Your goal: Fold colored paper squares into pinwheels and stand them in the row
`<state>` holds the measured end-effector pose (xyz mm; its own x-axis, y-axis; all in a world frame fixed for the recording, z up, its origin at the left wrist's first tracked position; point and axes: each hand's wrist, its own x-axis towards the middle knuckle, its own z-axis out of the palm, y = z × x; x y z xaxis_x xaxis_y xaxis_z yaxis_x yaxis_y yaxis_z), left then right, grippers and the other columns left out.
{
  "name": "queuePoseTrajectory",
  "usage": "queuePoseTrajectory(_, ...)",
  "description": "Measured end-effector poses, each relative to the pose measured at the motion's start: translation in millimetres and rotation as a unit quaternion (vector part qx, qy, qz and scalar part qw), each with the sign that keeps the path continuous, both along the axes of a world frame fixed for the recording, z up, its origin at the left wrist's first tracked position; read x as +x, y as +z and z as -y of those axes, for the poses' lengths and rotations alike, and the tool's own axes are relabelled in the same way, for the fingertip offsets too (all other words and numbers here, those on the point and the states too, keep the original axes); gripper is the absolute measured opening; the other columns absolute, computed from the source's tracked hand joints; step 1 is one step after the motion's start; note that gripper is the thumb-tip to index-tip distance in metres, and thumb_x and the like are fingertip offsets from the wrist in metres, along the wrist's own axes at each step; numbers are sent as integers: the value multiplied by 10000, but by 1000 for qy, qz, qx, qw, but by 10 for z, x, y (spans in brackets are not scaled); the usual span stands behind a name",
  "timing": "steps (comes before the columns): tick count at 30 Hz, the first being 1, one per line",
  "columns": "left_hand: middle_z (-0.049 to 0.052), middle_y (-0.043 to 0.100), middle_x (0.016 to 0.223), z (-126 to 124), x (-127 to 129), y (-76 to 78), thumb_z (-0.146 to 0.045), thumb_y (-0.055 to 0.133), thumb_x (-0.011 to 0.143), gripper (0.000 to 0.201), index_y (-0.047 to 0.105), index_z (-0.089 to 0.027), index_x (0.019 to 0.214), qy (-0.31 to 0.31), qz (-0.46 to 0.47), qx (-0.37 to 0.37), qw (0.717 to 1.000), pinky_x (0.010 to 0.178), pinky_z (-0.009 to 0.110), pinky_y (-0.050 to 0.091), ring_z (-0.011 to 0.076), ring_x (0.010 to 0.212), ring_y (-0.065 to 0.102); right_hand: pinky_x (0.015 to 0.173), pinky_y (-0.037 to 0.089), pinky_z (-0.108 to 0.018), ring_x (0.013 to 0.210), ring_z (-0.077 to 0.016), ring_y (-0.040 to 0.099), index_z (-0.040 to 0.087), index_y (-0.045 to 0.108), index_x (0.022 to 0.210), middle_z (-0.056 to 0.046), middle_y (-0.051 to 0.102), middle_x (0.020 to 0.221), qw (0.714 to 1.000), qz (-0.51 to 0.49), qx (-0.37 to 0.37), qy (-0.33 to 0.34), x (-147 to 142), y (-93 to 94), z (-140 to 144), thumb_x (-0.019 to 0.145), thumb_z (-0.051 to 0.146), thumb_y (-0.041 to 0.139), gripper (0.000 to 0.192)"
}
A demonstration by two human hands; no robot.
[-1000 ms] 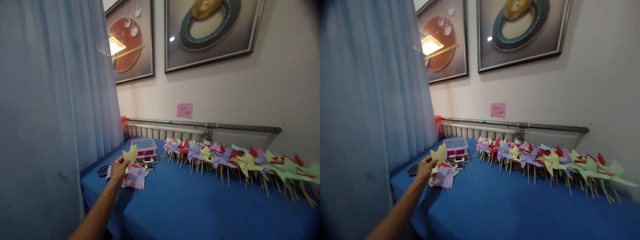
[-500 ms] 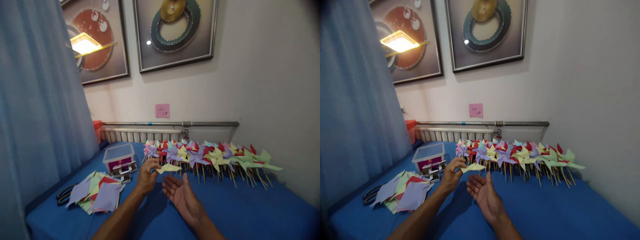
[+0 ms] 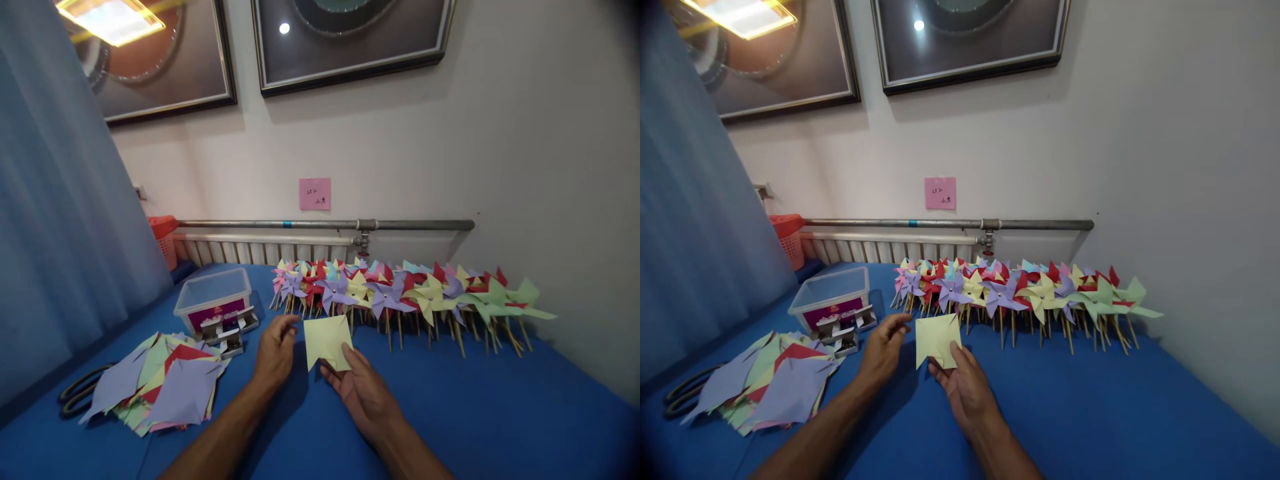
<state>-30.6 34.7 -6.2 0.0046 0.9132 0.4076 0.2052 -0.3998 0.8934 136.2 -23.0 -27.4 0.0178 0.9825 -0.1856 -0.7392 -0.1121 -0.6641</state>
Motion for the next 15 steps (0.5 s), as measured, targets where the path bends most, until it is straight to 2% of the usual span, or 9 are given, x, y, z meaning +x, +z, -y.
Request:
queuePoseTrajectory(3,99,742,905,3,72,-72,-410,690,786,303,711,-157,953,-46,118,-178,976,661,280,497,181,744,669,813,576,-347,887,-214,729,196,724,1098,-79,793,1045,1000,0,5,-20,-11,-11,-7,778,361,838,378)
queuePoseTrajectory(5,75,723,791,27,139,-109,-430,782,690,355,699,-140,877,-94,157,-225,957,571,243,436,145,625,618,821,575,-354,888,-214,726,198,732,1084,-77,792,1062,1000,3,9,-17,-26,-16,2,774,375,841,373)
queuePoseTrajectory(9,18,686,653,74,192,-84,-341,842,545,332,676,-149,759,-112,188,-230,948,522,227,394,111,523,550,813,568,-356,899,-222,728,196,742,1062,-78,795,1060,999,41,20,-8,-18,25,28,743,405,864,401)
queuePoseTrajectory(15,20,689,640,105,81,77,-314,820,558,265,702,-140,718,-132,169,-233,949,532,227,412,110,523,563,853,561,-379,911,-263,748,163,755,1058,-89,809,979,990,123,58,42,59,185,72,694,413,894,463)
